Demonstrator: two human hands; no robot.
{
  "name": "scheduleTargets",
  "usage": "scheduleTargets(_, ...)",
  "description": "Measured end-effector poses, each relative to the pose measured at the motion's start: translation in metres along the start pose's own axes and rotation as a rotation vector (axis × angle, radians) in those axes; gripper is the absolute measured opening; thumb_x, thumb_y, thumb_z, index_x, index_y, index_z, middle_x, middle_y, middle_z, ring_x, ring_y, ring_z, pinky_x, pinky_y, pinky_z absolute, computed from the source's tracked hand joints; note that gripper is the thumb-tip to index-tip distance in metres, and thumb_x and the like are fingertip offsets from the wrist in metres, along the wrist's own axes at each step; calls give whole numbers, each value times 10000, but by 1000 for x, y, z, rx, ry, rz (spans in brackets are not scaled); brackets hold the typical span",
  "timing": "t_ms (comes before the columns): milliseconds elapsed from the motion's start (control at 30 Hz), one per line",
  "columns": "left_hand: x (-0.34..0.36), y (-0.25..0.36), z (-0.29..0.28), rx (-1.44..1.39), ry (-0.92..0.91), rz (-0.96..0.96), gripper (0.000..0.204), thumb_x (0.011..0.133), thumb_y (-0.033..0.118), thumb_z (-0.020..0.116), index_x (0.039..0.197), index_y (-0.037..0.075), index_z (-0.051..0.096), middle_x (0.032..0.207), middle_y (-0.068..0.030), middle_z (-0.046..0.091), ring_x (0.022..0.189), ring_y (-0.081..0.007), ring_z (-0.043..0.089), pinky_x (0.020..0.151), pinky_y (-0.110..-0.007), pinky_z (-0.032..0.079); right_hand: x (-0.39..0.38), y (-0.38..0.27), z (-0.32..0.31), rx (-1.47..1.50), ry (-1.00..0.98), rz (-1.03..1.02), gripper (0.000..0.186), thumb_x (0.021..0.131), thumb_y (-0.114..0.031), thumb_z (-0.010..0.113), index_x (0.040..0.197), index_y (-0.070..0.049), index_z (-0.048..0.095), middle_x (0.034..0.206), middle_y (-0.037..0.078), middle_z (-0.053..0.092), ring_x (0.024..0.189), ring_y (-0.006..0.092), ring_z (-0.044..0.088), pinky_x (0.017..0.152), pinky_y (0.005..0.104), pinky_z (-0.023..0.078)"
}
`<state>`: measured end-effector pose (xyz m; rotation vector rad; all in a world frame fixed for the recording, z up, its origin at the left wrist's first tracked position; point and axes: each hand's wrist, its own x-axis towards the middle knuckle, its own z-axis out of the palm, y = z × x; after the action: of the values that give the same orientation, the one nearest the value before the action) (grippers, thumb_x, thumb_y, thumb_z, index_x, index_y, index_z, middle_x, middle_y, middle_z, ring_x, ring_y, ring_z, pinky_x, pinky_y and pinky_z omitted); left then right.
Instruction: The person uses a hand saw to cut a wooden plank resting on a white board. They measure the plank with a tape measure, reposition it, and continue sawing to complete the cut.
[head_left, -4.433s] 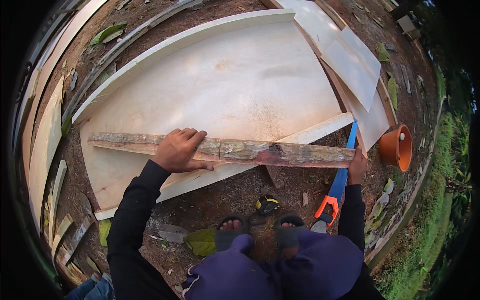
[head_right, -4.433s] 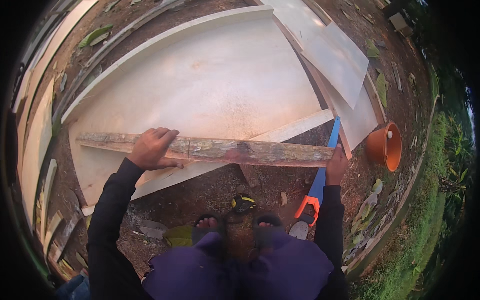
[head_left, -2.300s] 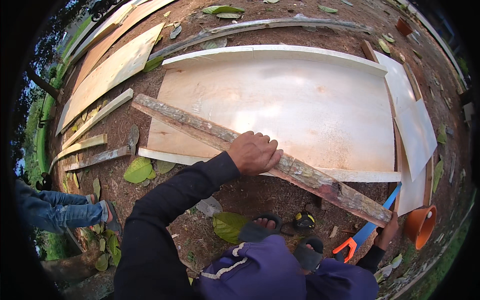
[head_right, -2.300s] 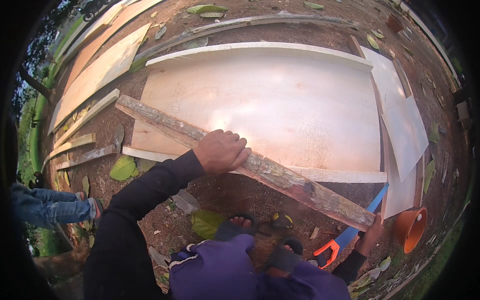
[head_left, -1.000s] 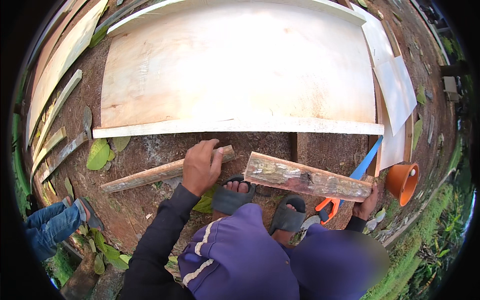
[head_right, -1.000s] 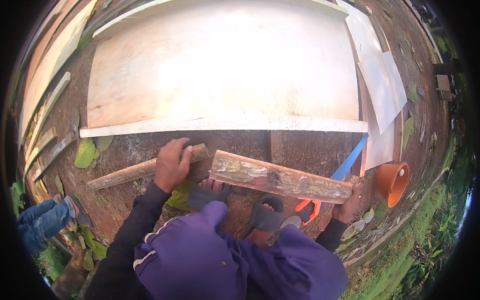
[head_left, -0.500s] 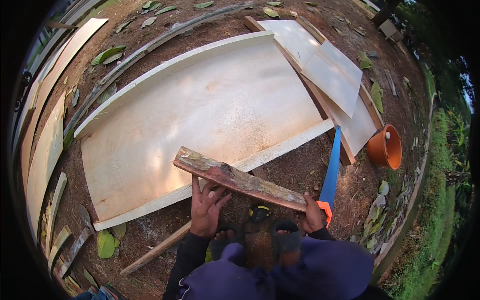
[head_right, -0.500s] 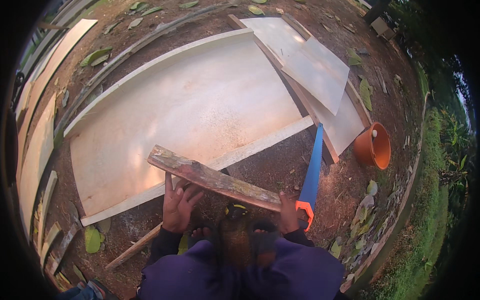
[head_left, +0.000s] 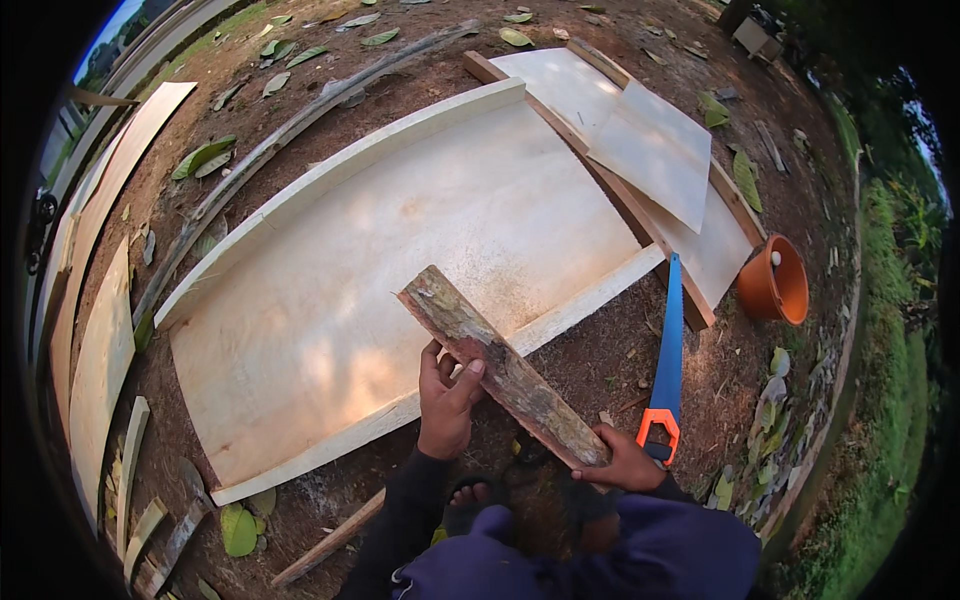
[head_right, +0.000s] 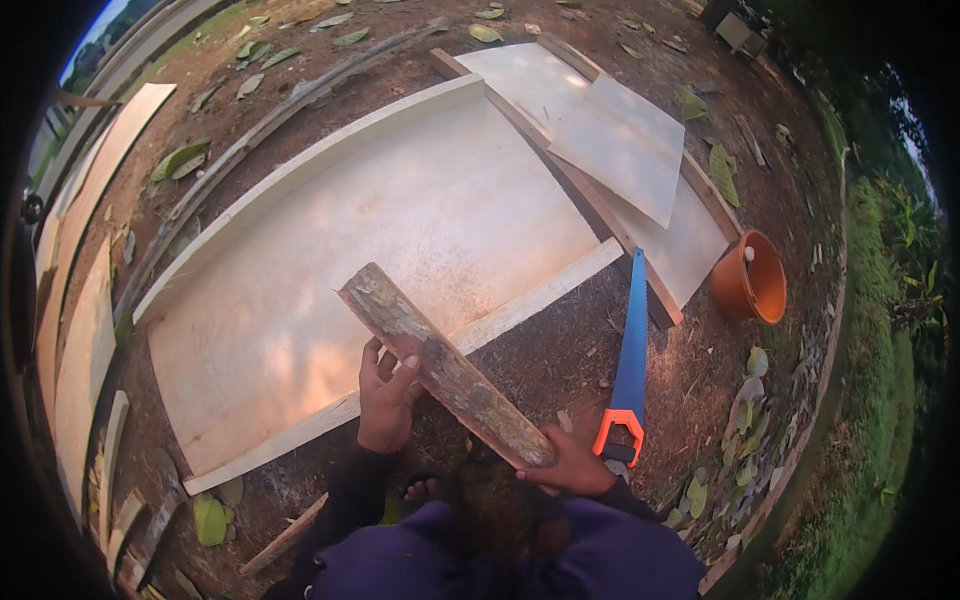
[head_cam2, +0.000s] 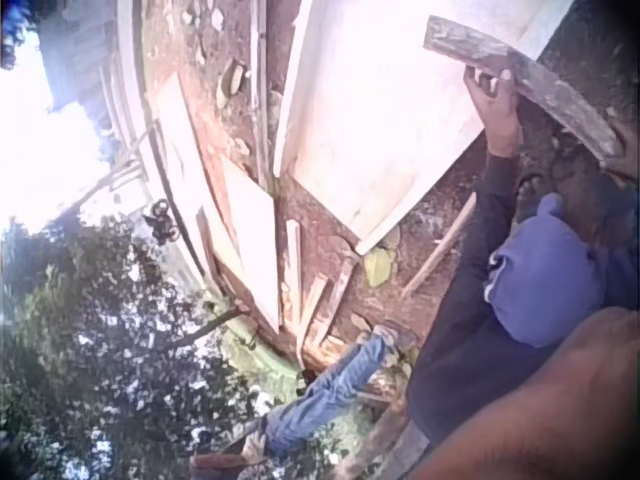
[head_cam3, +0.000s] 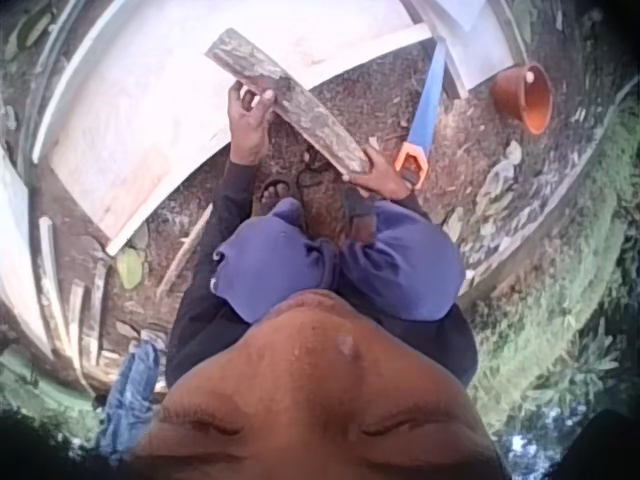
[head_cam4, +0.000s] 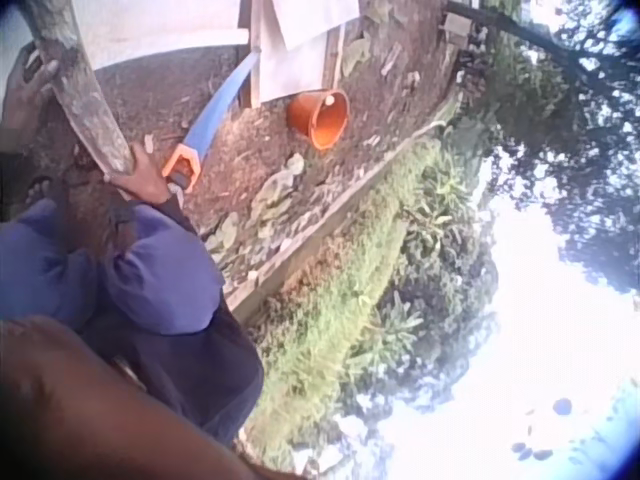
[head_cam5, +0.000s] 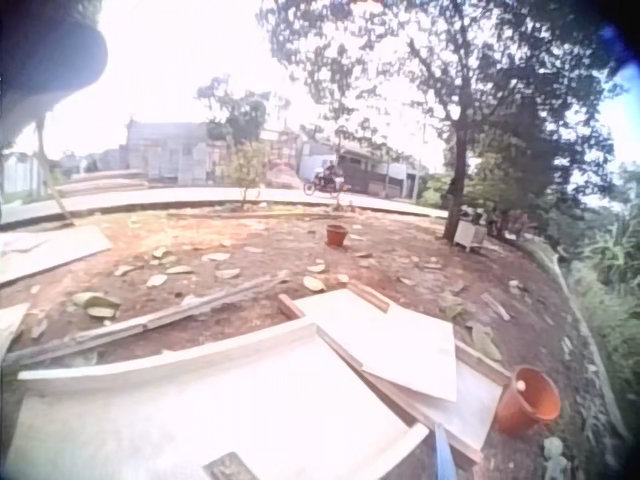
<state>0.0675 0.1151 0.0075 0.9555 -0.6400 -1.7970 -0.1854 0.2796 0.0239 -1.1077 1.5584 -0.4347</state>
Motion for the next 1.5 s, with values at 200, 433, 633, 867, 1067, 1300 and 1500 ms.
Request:
scheduleTargets(200,15,-6,11,-6,-325,-68,858,1008,133,638,1659,73,81,1506,-197,487,1365,-307,537,1100,-467,500,-25,17,-6,154,237,72,682,805,-374,903,1258,61,634,1079,129,716,1040,230,692,942,381,524)
scheduleTargets(433,19,-29,2,273,-442,-156,732,1037,166,647,1626,24,238,1471,-190,546,1294,-242,575,1081,-376,472,-30,-23,-50,204,344,103,535,823,-313,875,1150,62,680,1016,103,716,924,156,669,836,321,521)
scheduleTargets(633,-20,-60,-41,350,-409,-206,492,1047,208,649,1457,-20,497,1266,-139,690,1157,-194,655,1016,-343,520,25,-90,-123,19,446,-44,520,839,-385,833,1062,68,710,907,73,706,756,135,639,688,315,502)
scheduleTargets(867,-56,-95,-89,444,-382,-322,376,1031,246,681,1338,32,639,1184,-83,718,1072,-143,657,945,-314,532,69,-186,-202,-732,529,165,920,653,-611,872,1073,183,676,941,261,698,918,346,694,802,411,546)
scheduleTargets(1067,-43,-44,-88,495,-347,-289,416,1019,265,696,1339,8,624,1155,-94,722,1042,-147,666,912,-313,537,79,-219,-220,-976,553,72,802,586,-532,898,1031,115,738,959,241,731,889,345,718,809,408,554)
scheduleTargets(1300,-31,-40,-73,450,-357,-224,377,1048,202,638,1343,-27,588,1193,-137,713,1054,-186,695,943,-332,556,98,-195,-239,-943,700,-104,722,623,-505,877,963,115,733,808,201,707,729,297,687,678,402,523)
scheduleTargets(1500,-38,-35,-53,469,-374,-251,373,1036,198,657,1332,-21,600,1195,-122,719,1073,-177,689,961,-330,546,105,-171,-255,-381,546,69,497,777,-431,828,853,55,760,648,44,642,606,197,633,606,386,463)
